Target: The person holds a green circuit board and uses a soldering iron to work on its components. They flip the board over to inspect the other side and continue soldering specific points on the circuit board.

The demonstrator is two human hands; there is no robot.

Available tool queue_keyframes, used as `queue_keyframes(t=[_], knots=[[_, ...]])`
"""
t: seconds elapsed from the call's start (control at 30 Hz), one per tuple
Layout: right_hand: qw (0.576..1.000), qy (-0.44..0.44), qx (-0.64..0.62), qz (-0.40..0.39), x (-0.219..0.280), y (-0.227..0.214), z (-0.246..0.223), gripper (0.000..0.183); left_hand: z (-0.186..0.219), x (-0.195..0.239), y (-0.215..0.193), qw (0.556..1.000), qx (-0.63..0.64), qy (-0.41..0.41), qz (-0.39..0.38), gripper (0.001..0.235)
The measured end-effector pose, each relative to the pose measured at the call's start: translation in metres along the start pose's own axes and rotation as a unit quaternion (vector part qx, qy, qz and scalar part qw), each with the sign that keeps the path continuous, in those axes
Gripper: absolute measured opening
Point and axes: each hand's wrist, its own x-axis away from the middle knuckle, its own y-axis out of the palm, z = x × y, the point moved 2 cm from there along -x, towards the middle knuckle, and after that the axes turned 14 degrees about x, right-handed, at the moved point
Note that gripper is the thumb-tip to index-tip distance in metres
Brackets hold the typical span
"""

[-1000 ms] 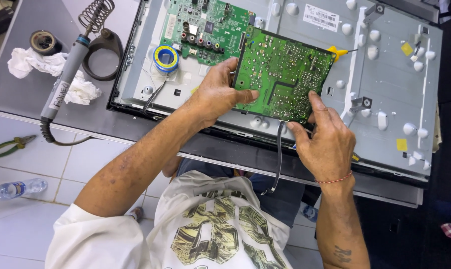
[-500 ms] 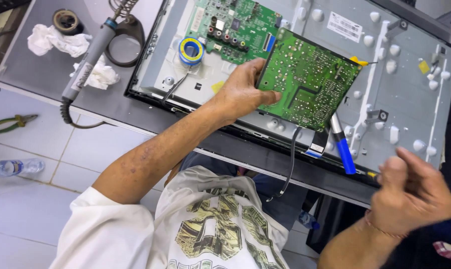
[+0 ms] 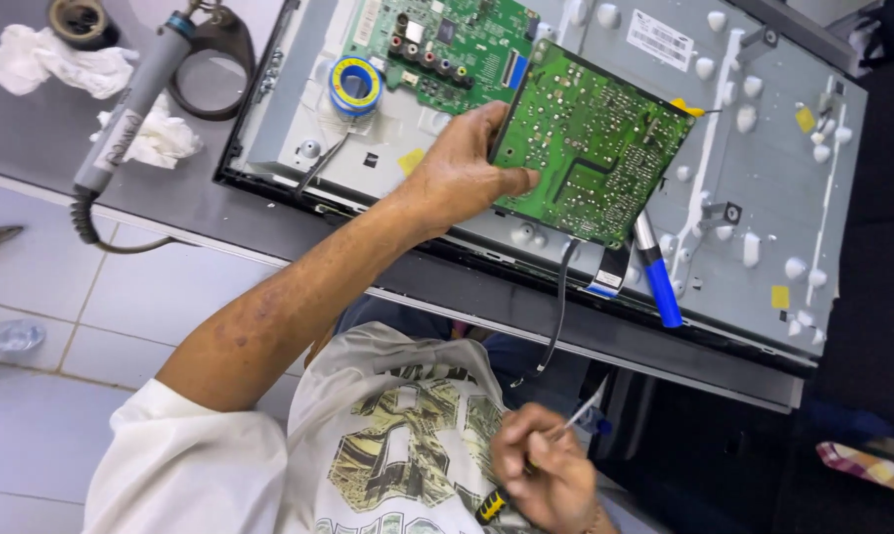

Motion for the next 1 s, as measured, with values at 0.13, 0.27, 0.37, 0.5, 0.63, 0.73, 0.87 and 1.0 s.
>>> queue_keyframes(t=[0.13,0.27,0.37,0.5,0.63,0.73,0.87,1.0], knots=[[0.984,0.125,0.116,-0.05,0.014,0.017,-0.018,0.038,0.001,0.001,0.004,0.999,-0.013,-0.036,-0.002,0.03],[0.908,-0.007,0.419,-0.016,0.006,0.0,-0.11,0.049,-0.001,-0.003,0.005,0.999,-0.011,-0.024,0.023,0.029],[0.782,-0.088,0.588,0.186,-0.002,-0.033,-0.166,0.058,-0.004,-0.004,0.006,0.999,-0.008,-0.023,0.033,0.032],[0.581,-0.073,0.733,0.345,-0.044,-0.055,-0.214,0.062,0.006,0.001,0.009,0.996,-0.037,-0.056,0.051,0.031],[0.528,-0.107,0.758,0.367,-0.083,-0.093,-0.225,0.06,-0.001,-0.001,0.004,0.994,-0.063,-0.06,0.062,0.028],[0.429,-0.213,0.804,0.351,-0.103,-0.118,-0.225,0.051,-0.006,-0.005,0.002,0.997,-0.047,-0.026,0.056,0.028],[0.408,-0.257,0.796,0.367,-0.112,-0.131,-0.218,0.048,-0.016,-0.009,-0.003,0.999,0.005,-0.005,0.046,0.033],[0.402,-0.268,0.801,0.354,-0.112,-0.132,-0.217,0.039,-0.012,-0.006,0.0,0.999,-0.003,0.001,0.039,0.033]])
